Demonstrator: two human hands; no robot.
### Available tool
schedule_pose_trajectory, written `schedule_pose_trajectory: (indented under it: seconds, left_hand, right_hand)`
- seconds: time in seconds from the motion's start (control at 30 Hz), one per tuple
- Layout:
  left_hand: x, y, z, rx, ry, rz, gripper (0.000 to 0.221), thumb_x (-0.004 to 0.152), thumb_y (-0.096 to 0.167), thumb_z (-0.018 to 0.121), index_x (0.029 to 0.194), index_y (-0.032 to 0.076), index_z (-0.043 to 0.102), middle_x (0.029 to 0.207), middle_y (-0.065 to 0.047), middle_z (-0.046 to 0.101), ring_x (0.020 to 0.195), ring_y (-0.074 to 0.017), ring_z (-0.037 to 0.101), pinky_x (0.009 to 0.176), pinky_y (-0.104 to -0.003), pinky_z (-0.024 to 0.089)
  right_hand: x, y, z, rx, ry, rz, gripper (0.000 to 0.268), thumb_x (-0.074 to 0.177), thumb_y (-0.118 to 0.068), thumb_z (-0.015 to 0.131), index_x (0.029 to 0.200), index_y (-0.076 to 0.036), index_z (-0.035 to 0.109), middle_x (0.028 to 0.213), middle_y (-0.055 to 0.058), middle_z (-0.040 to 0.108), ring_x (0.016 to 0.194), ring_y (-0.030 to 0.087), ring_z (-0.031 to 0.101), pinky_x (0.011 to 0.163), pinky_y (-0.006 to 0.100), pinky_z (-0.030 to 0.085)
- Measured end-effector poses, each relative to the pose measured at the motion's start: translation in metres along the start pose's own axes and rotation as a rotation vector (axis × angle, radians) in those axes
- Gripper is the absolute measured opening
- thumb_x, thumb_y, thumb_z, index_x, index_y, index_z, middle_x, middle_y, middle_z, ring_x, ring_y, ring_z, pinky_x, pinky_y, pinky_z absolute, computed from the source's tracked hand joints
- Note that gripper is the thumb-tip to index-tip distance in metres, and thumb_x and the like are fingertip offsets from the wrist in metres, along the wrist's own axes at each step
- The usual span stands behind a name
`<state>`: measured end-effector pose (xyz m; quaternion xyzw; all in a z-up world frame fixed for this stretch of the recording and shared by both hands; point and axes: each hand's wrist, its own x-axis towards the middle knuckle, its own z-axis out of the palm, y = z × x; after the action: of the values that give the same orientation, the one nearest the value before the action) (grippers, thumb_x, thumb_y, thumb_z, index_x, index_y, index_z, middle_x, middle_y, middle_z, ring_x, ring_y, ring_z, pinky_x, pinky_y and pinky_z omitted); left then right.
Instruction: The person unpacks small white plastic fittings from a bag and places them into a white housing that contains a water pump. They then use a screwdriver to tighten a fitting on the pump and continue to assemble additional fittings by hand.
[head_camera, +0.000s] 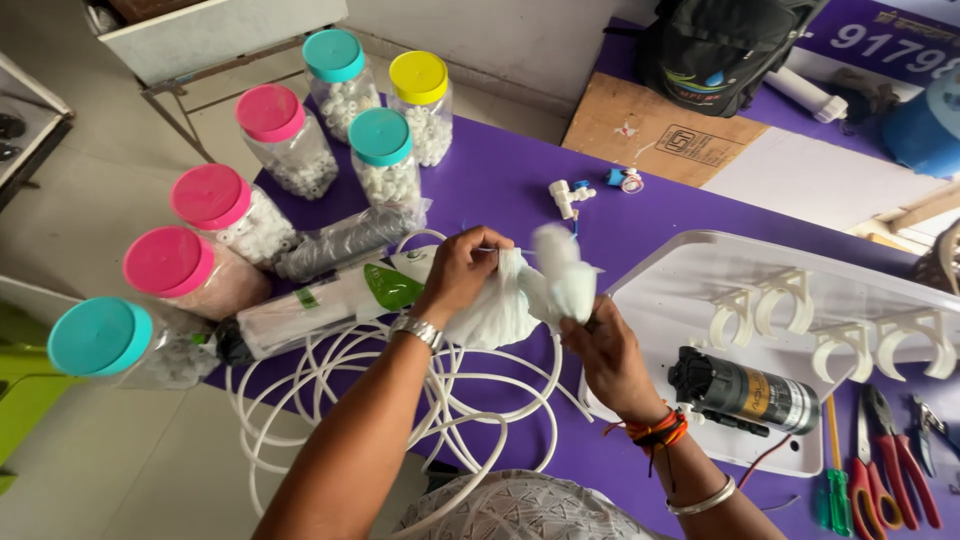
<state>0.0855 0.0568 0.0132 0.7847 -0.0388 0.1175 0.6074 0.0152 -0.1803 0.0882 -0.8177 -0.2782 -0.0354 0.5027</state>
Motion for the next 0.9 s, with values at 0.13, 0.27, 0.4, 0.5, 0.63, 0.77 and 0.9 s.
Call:
schedule_pose_trajectory:
  seconds: [0.13,0.27,0.4,0.5,0.63,0.77,0.9]
  left_hand:
    - [0.001,-0.024,0.001,-0.135,-0.2,-0.042,0.019,0.093,0.006,0.065,0.11,0.008,0.073,0.113,-0.004,0.079,0.104,-0.0159,0.075,0.093,-0.031,0.06]
    - [-0.005,0.031,-0.004,-0.225,-0.284,-0.011,0.043,0.081,0.005,0.067,0.124,0.006,0.065,0.126,-0.006,0.071,0.118,-0.0176,0.066,0.098,-0.032,0.054]
    - [-0.002,0.1,-0.014,-0.177,-0.302,0.248,0.063,0.084,0.027,0.083,0.137,0.005,0.058,0.121,-0.005,0.067,0.101,-0.0153,0.062,0.084,-0.03,0.054]
    - [0.012,0.137,-0.027,-0.332,-0.227,0.236,0.048,0.094,0.031,0.077,0.132,0.005,0.063,0.098,0.001,0.066,0.084,-0.0075,0.058,0.073,-0.025,0.049]
    - [0.037,0.167,-0.049,-0.24,-0.109,0.317,0.024,0.101,0.028,0.075,0.107,0.005,0.076,0.079,0.007,0.064,0.067,-0.0026,0.05,0.059,-0.021,0.04]
    - [0.047,0.168,-0.067,-0.358,-0.083,0.275,0.023,0.098,0.027,0.078,0.092,0.006,0.069,0.07,0.006,0.06,0.061,-0.0022,0.053,0.056,-0.019,0.043]
    - [0.061,0.16,-0.082,-0.308,-0.075,0.377,0.028,0.092,0.026,0.084,0.09,0.006,0.064,0.075,0.004,0.064,0.064,-0.0015,0.056,0.056,-0.017,0.046]
  right_hand:
    - [0.014,0.007,-0.014,0.391,0.092,0.253,0.03,0.106,-0.013,0.055,0.133,-0.002,0.052,0.103,0.008,0.067,0.086,0.012,0.066,0.077,0.031,0.057]
    - [0.053,-0.016,-0.029,0.416,0.16,0.228,0.024,0.106,-0.013,0.057,0.125,0.001,0.052,0.101,0.007,0.069,0.083,0.012,0.069,0.073,0.029,0.061]
    - [0.093,-0.058,-0.049,0.211,0.008,0.247,0.019,0.101,-0.015,0.066,0.11,0.002,0.062,0.085,0.005,0.07,0.069,0.01,0.068,0.06,0.025,0.058]
    - [0.112,-0.082,-0.059,0.069,-0.125,0.195,0.017,0.099,-0.016,0.069,0.1,0.002,0.068,0.077,0.004,0.07,0.066,0.008,0.065,0.058,0.024,0.055]
    - [0.125,-0.113,-0.073,-0.08,-0.143,0.128,0.019,0.101,-0.016,0.069,0.091,0.0,0.073,0.07,0.004,0.069,0.06,0.007,0.064,0.054,0.023,0.053]
    - [0.122,-0.122,-0.088,-0.116,-0.068,0.089,0.018,0.102,-0.014,0.066,0.094,0.0,0.074,0.076,0.004,0.072,0.06,0.006,0.064,0.054,0.023,0.054]
    - [0.116,-0.128,-0.093,-0.084,-0.011,0.068,0.018,0.105,-0.012,0.063,0.097,0.002,0.072,0.082,0.004,0.073,0.064,0.007,0.064,0.058,0.023,0.055]
